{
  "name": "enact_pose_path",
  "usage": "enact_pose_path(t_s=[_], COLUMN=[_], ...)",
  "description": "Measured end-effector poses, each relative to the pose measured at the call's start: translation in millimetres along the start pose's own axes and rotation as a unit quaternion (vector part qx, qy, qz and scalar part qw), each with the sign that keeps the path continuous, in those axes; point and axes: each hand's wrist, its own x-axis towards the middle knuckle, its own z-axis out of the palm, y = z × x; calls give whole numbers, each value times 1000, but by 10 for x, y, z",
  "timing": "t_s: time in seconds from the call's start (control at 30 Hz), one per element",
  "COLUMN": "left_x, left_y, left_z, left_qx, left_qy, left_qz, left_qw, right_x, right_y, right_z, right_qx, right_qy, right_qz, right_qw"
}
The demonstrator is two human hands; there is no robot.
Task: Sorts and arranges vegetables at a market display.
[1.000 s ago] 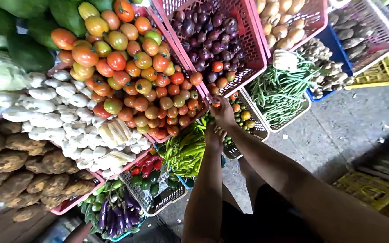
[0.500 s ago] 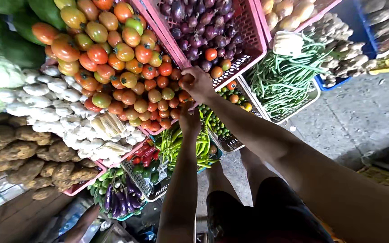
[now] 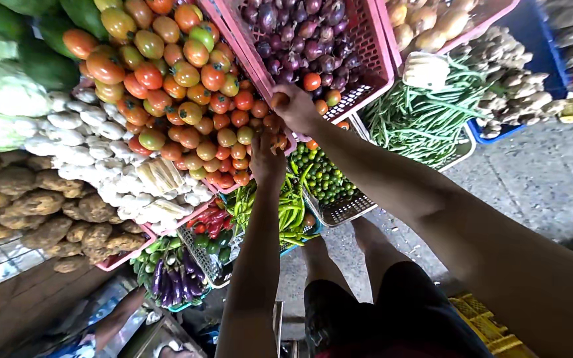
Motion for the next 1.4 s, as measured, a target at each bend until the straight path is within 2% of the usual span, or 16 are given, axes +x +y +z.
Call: enact_pose_path(t_s=[0.1,0.33,0.47,0.57,0.7,0.83,0.9,1.0,1.07,1.17,1.3,1.4], left_x=[-42,-126,-296,-511,-708,-620,-500,-321,-302,-327,-375,-368], left_y=[33,36,-69,-170,-171,-51,44,127,140,152,93,53], left_z=[9,28,23,54,209,349,378,459,482,500,592,738], left_qx=[-7,-42,-77,-100,-112,-117,-109,-106,-107,-109,-157,-281], left_qy=[5,6,32,27,-15,-40,-66,-61,-57,-63,-65,-34], left_qz=[2,2,-28,-62,-90,-52,-45,-60,-79,-124,-177,-227], left_qw=[1000,999,996,993,989,991,991,991,990,984,969,932], right_x=[-32,54,79,-157,-604,-663,-685,-803,-969,-1274,-1656,-1835], right_y=[3,83,138,264,466,510,566,669,870,1415,2164,2420], right_z=[81,56,9,-96,95,285,265,47,-193,-565,-828,-838], right_qx=[-75,-124,-44,39,6,-11,-16,-1,25,30,-101,-198], right_qy=[-12,-10,42,94,29,18,31,16,15,32,-15,-70], right_qz=[-59,-50,-31,13,40,61,42,29,54,147,269,252], right_qw=[995,991,998,995,999,998,998,999,998,988,958,945])
